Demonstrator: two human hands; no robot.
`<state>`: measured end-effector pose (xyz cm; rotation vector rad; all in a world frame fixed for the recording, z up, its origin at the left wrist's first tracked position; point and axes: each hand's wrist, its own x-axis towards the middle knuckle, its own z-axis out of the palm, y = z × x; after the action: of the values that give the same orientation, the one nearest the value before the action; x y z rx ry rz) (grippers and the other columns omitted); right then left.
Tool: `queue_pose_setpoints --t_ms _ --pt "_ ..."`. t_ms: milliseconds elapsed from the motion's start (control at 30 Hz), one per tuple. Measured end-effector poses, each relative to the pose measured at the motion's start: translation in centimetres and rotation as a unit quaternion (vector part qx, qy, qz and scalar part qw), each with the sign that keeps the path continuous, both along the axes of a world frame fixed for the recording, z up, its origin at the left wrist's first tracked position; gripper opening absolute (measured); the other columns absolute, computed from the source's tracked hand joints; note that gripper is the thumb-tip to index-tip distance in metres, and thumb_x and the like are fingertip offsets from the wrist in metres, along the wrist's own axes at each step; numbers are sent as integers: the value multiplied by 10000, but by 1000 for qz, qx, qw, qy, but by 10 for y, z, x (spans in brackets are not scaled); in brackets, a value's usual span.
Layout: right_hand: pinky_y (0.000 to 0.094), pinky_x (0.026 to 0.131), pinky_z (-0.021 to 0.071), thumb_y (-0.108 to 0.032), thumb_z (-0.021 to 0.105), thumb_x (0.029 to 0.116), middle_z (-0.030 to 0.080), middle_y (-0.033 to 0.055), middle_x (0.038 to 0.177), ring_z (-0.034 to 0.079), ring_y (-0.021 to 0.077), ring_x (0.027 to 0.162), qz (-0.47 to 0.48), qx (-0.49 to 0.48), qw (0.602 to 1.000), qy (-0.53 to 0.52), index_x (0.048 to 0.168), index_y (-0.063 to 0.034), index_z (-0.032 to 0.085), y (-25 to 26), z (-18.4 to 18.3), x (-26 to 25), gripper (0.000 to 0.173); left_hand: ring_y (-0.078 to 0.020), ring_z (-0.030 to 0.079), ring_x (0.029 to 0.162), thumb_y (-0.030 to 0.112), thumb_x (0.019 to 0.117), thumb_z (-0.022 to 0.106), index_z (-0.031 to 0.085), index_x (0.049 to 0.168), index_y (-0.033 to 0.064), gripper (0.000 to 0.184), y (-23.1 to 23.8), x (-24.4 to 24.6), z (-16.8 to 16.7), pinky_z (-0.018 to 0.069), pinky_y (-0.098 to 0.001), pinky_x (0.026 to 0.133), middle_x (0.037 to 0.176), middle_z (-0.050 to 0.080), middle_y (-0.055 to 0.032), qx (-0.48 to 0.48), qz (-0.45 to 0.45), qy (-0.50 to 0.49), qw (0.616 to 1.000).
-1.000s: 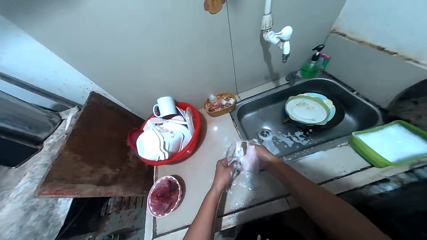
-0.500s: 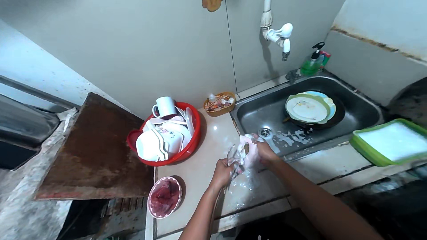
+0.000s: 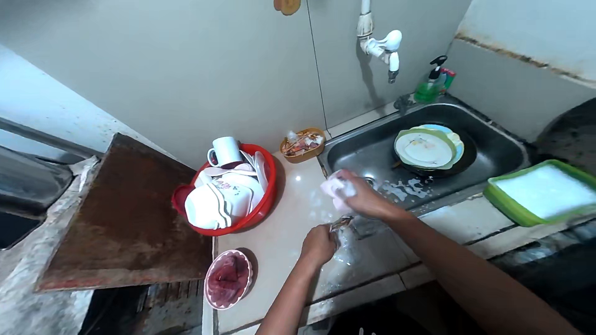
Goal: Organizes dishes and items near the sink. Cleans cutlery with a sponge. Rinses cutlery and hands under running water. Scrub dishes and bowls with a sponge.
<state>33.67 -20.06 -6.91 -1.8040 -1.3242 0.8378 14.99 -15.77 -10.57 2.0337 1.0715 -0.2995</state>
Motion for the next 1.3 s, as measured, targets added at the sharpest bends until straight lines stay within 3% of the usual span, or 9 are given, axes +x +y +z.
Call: queue_pose_setpoints --t_ms 100,333,500,633,767,867,1100,1200,1300 --pt "553 855 552 -132 708 922 650 177 1177 639 365 1101 160 -17 970 -181 1279 -89 634 -3 11 -32 367 -374 661 1145 248 1055 509 687 1177 18 316 -6 11 26 514 -585 965 1162 700 -205 114 -26 122 986" --pt "517 838 573 -39 753 836 656 143 1193 633 359 1131 81 19 970 -226 1198 -70 651 -9 -7 -39 377 -362 704 1024 206 1037 540 658 1199 72 241 -11 8 37 556 -559 862 1034 723 -176 195 10 102 975" --pt "567 911 542 -12 787 789 622 231 1254 602 425 1191 35 -28 979 -197 1287 -17 601 -12 -15 -24 532 -367 712 975 175 1002 606 639 1264 109 272 -13 10 48 560 -569 836 1016 729 -165 210 30 62 975" --pt "574 924 545 52 741 767 650 266 1228 634 434 1149 -93 125 981 -119 1225 55 646 -24 -18 -50 468 -395 698 942 133 984 638 639 1237 48 267 2 9 51 556 -604 807 1012 709 -213 153 80 -36 984" --pt "412 965 532 -174 585 1036 640 174 1216 636 203 1096 -306 164 910 228 1355 30 502 -16 -39 -36 388 -76 499 638 183 1102 423 602 1213 52 248 19 -12 30 465 -263 594 793 542 -9 -102 175 -255 945" --pt "410 860 552 -222 629 1028 652 131 1185 642 191 987 -227 -3 907 355 1451 -86 477 -25 -30 -31 470 -44 510 621 197 1105 424 582 1210 47 242 10 -6 21 480 -228 595 754 536 29 -212 164 -259 928" --pt "388 940 562 28 744 876 739 99 1087 692 162 1007 -20 24 988 154 1146 -17 722 -23 -28 -9 274 -96 536 680 78 1071 453 637 1168 -19 229 0 -10 21 498 -284 669 812 585 -44 -146 63 -200 967" --pt "545 932 558 -55 754 883 759 140 1047 722 272 1000 -148 111 981 54 1081 -41 768 -13 -33 -20 199 -156 583 727 77 1058 501 663 1139 -6 199 -12 -2 20 521 -356 712 859 632 -93 -70 118 -211 968" --pt "405 954 597 -32 742 887 761 118 1105 731 181 1023 -296 261 907 146 1158 10 727 5 -42 -52 275 -189 635 761 61 1019 569 670 1127 6 158 -30 16 21 552 -403 733 887 670 -113 8 191 -256 948"
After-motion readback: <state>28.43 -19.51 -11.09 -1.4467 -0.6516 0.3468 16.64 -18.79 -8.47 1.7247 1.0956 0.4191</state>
